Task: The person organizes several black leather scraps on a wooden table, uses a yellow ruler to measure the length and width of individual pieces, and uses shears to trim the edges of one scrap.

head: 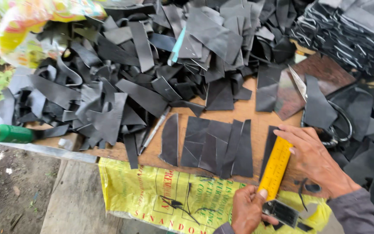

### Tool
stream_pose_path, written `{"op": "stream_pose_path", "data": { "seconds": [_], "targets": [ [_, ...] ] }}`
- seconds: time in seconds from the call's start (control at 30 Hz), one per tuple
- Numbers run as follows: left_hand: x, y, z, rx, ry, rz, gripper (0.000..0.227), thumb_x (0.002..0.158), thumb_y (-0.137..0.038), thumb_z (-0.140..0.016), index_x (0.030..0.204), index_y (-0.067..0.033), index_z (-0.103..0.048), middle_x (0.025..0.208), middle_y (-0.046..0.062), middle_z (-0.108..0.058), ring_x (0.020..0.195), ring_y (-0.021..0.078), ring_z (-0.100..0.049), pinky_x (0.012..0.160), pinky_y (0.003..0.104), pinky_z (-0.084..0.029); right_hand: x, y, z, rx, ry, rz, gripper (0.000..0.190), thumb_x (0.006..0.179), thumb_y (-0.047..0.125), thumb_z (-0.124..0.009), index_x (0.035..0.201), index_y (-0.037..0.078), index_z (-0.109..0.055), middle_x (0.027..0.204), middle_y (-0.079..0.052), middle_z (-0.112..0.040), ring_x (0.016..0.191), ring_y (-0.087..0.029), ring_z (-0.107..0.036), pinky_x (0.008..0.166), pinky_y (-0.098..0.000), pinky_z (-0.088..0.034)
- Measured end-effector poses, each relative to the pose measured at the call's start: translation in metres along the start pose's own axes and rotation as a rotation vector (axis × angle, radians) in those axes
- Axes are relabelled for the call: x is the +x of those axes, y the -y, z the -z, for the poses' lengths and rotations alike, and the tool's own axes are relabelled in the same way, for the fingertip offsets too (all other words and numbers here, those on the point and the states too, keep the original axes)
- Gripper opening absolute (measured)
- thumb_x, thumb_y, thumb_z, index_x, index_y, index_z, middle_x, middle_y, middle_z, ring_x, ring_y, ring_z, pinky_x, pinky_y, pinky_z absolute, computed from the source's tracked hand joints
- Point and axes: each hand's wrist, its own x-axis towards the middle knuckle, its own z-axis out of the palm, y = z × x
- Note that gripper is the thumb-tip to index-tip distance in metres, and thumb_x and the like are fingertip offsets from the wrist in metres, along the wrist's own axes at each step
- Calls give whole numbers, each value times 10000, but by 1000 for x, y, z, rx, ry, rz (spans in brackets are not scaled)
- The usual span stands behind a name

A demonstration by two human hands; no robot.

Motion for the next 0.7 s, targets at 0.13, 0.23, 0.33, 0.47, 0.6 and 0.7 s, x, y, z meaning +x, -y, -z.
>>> {"op": "stream_pose_path", "data": {
  "seconds": [0.13, 0.23, 0.33, 0.47, 0.6, 0.7],
  "targets": [
    [4, -1, 3, 23, 1, 1, 262, 1088, -110, -530, 1157, 128, -618, 1011, 191, -740, 638, 252, -720, 508, 340, -626, 0, -3, -2, -39, 52, -7, 768, 627, -178, -611, 1324, 143, -611, 1489, -73, -527, 1318, -309, -497, 1082, -389, -409],
    [3, -1, 4, 25, 12, 10, 286, 1091, -119, -520, 1196, 129, -615, 1047, 194, -741, 660, 245, -727, 520, 337, -632, -5, -2, 0, 12, 57, -25, 767, 628, -113, -720, 1341, 147, -607, 1499, -76, -512, 1341, -306, -480, 1076, -400, -400],
    [1, -5, 10, 23, 45, -6, 304, 1108, -139, -513, 1214, 134, -595, 1086, 191, -730, 703, 235, -729, 547, 343, -639, -4, 0, -1, 29, 74, -53, 791, 622, -97, -748, 1359, 156, -610, 1511, -76, -506, 1363, -302, -472, 1085, -401, -398],
    [-4, -11, 17, 57, 102, -37, 327, 1117, -158, -495, 1227, 136, -588, 1099, 162, -706, 746, 212, -727, 578, 344, -646, -4, 5, -2, 30, 35, -21, 763, 618, -61, -774, 1337, 139, -612, 1507, -93, -507, 1374, -318, -471, 1101, -414, -383],
    [-15, -18, 18, 78, 93, -37, 323, 1102, -179, -519, 1207, 117, -592, 1020, 146, -691, 695, 199, -701, 574, 322, -632, -5, 11, 1, 56, 46, -53, 772, 649, -87, -752, 1372, 137, -595, 1499, -94, -515, 1374, -320, -475, 1101, -416, -395],
    [-20, -23, 19, 115, 70, -53, 339, 1084, -188, -544, 1147, 130, -642, 971, 108, -687, 702, 153, -692, 581, 324, -654, -3, 9, 2, 69, 36, -36, 729, 673, -111, -734, 1351, 126, -613, 1505, -105, -516, 1341, -315, -505, 1089, -421, -417]
  ]
}}
